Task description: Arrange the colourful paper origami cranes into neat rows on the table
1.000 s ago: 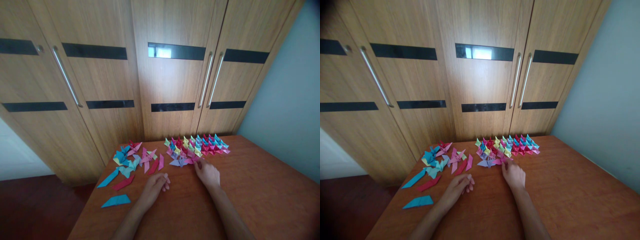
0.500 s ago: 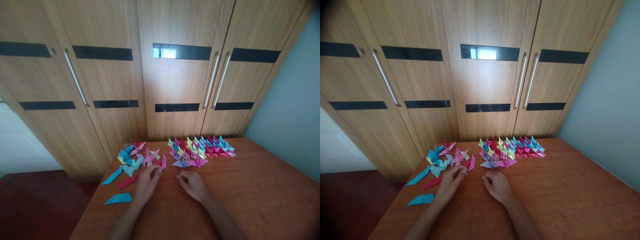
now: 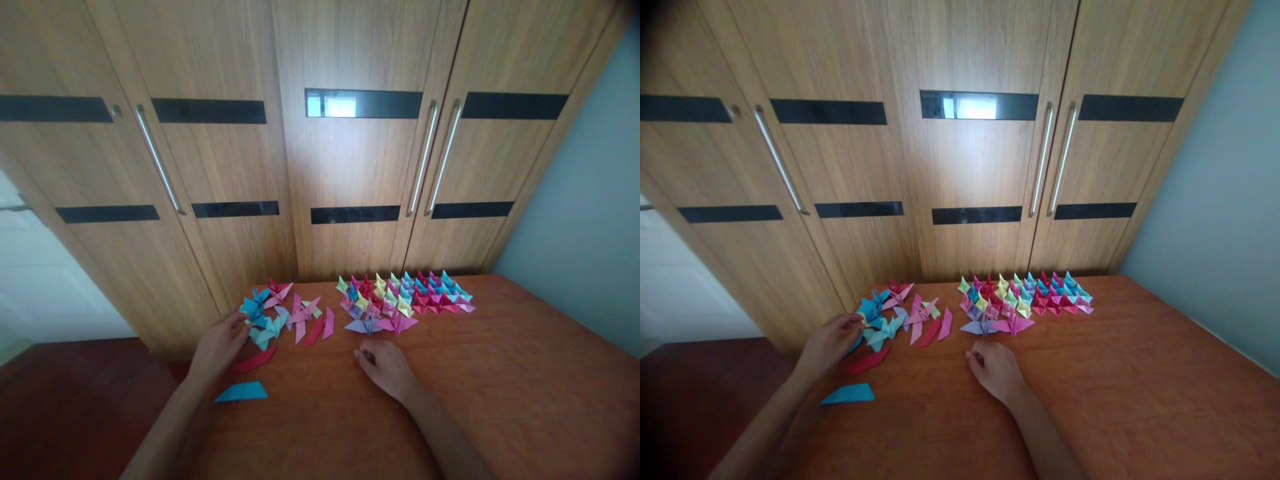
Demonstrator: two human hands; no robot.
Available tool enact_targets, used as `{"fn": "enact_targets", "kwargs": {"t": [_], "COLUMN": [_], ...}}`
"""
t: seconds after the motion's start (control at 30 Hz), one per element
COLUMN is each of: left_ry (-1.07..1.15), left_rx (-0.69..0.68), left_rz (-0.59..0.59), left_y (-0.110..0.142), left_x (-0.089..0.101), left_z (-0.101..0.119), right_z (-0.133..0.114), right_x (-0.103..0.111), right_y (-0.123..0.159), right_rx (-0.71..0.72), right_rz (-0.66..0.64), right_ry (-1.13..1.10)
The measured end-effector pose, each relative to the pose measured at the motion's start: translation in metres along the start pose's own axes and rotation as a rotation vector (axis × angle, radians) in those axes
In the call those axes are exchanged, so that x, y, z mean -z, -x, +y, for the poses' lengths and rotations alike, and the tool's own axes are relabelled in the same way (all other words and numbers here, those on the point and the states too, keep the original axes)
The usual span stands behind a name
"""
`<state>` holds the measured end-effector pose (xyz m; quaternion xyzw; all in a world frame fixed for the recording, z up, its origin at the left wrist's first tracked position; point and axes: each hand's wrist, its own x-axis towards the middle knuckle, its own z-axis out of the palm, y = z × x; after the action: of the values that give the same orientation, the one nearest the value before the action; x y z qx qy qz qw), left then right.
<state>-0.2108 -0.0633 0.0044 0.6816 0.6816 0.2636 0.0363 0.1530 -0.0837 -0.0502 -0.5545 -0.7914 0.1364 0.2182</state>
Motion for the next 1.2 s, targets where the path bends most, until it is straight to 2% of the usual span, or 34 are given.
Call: {"fn": "enact_targets", "kwargs": {"t": [0.1, 0.2, 0.3, 0.37, 0.53, 0.67, 0.73, 0.83, 0.93, 1.0, 1.1, 1.2], "left_ry": [-0.016, -0.045, -0.014, 0.050, 0.250, 0.611, 0.766, 0.829, 0.820, 0.811, 0.805, 0.838], "left_rx": [-0.001, 0.078, 0.138, 0.110, 0.112, 0.125, 0.121, 0.062, -0.070, -0.142, -0.210, -0.221], "left_rz": [-0.053, -0.086, -0.186, -0.237, -0.174, -0.129, -0.139, -0.211, -0.310, -0.374, -0.476, -0.545], "left_y": [0.011, 0.017, 0.015, 0.012, 0.011, 0.020, 0.025, 0.032, 0.039, 0.043, 0.047, 0.046], "left_x": [-0.003, -0.006, -0.012, -0.018, -0.026, -0.013, -0.006, 0.000, -0.004, -0.009, -0.021, -0.036], "left_z": [0.002, 0.014, 0.024, 0.027, 0.028, 0.040, 0.055, 0.083, 0.111, 0.127, 0.144, 0.150], "right_z": [0.000, 0.001, 0.001, 0.000, -0.001, 0.000, 0.000, -0.002, -0.005, -0.006, -0.003, -0.001], "right_x": [0.000, -0.001, -0.001, -0.001, 0.002, 0.001, 0.000, 0.000, 0.003, 0.007, 0.011, 0.012], "right_y": [0.000, 0.000, 0.000, 0.000, 0.000, 0.000, -0.001, -0.002, -0.001, 0.000, 0.001, 0.002], "right_rx": [0.005, 0.000, -0.013, -0.015, -0.005, -0.005, 0.004, 0.005, -0.020, -0.015, -0.008, -0.036], "right_rz": [0.014, 0.016, 0.014, 0.013, -0.003, 0.018, 0.029, -0.015, -0.065, -0.048, 0.008, 0.012], "right_ry": [0.001, 0.001, -0.001, -0.005, -0.021, -0.084, -0.215, -0.643, -1.093, -1.281, -1.404, -1.360]}}
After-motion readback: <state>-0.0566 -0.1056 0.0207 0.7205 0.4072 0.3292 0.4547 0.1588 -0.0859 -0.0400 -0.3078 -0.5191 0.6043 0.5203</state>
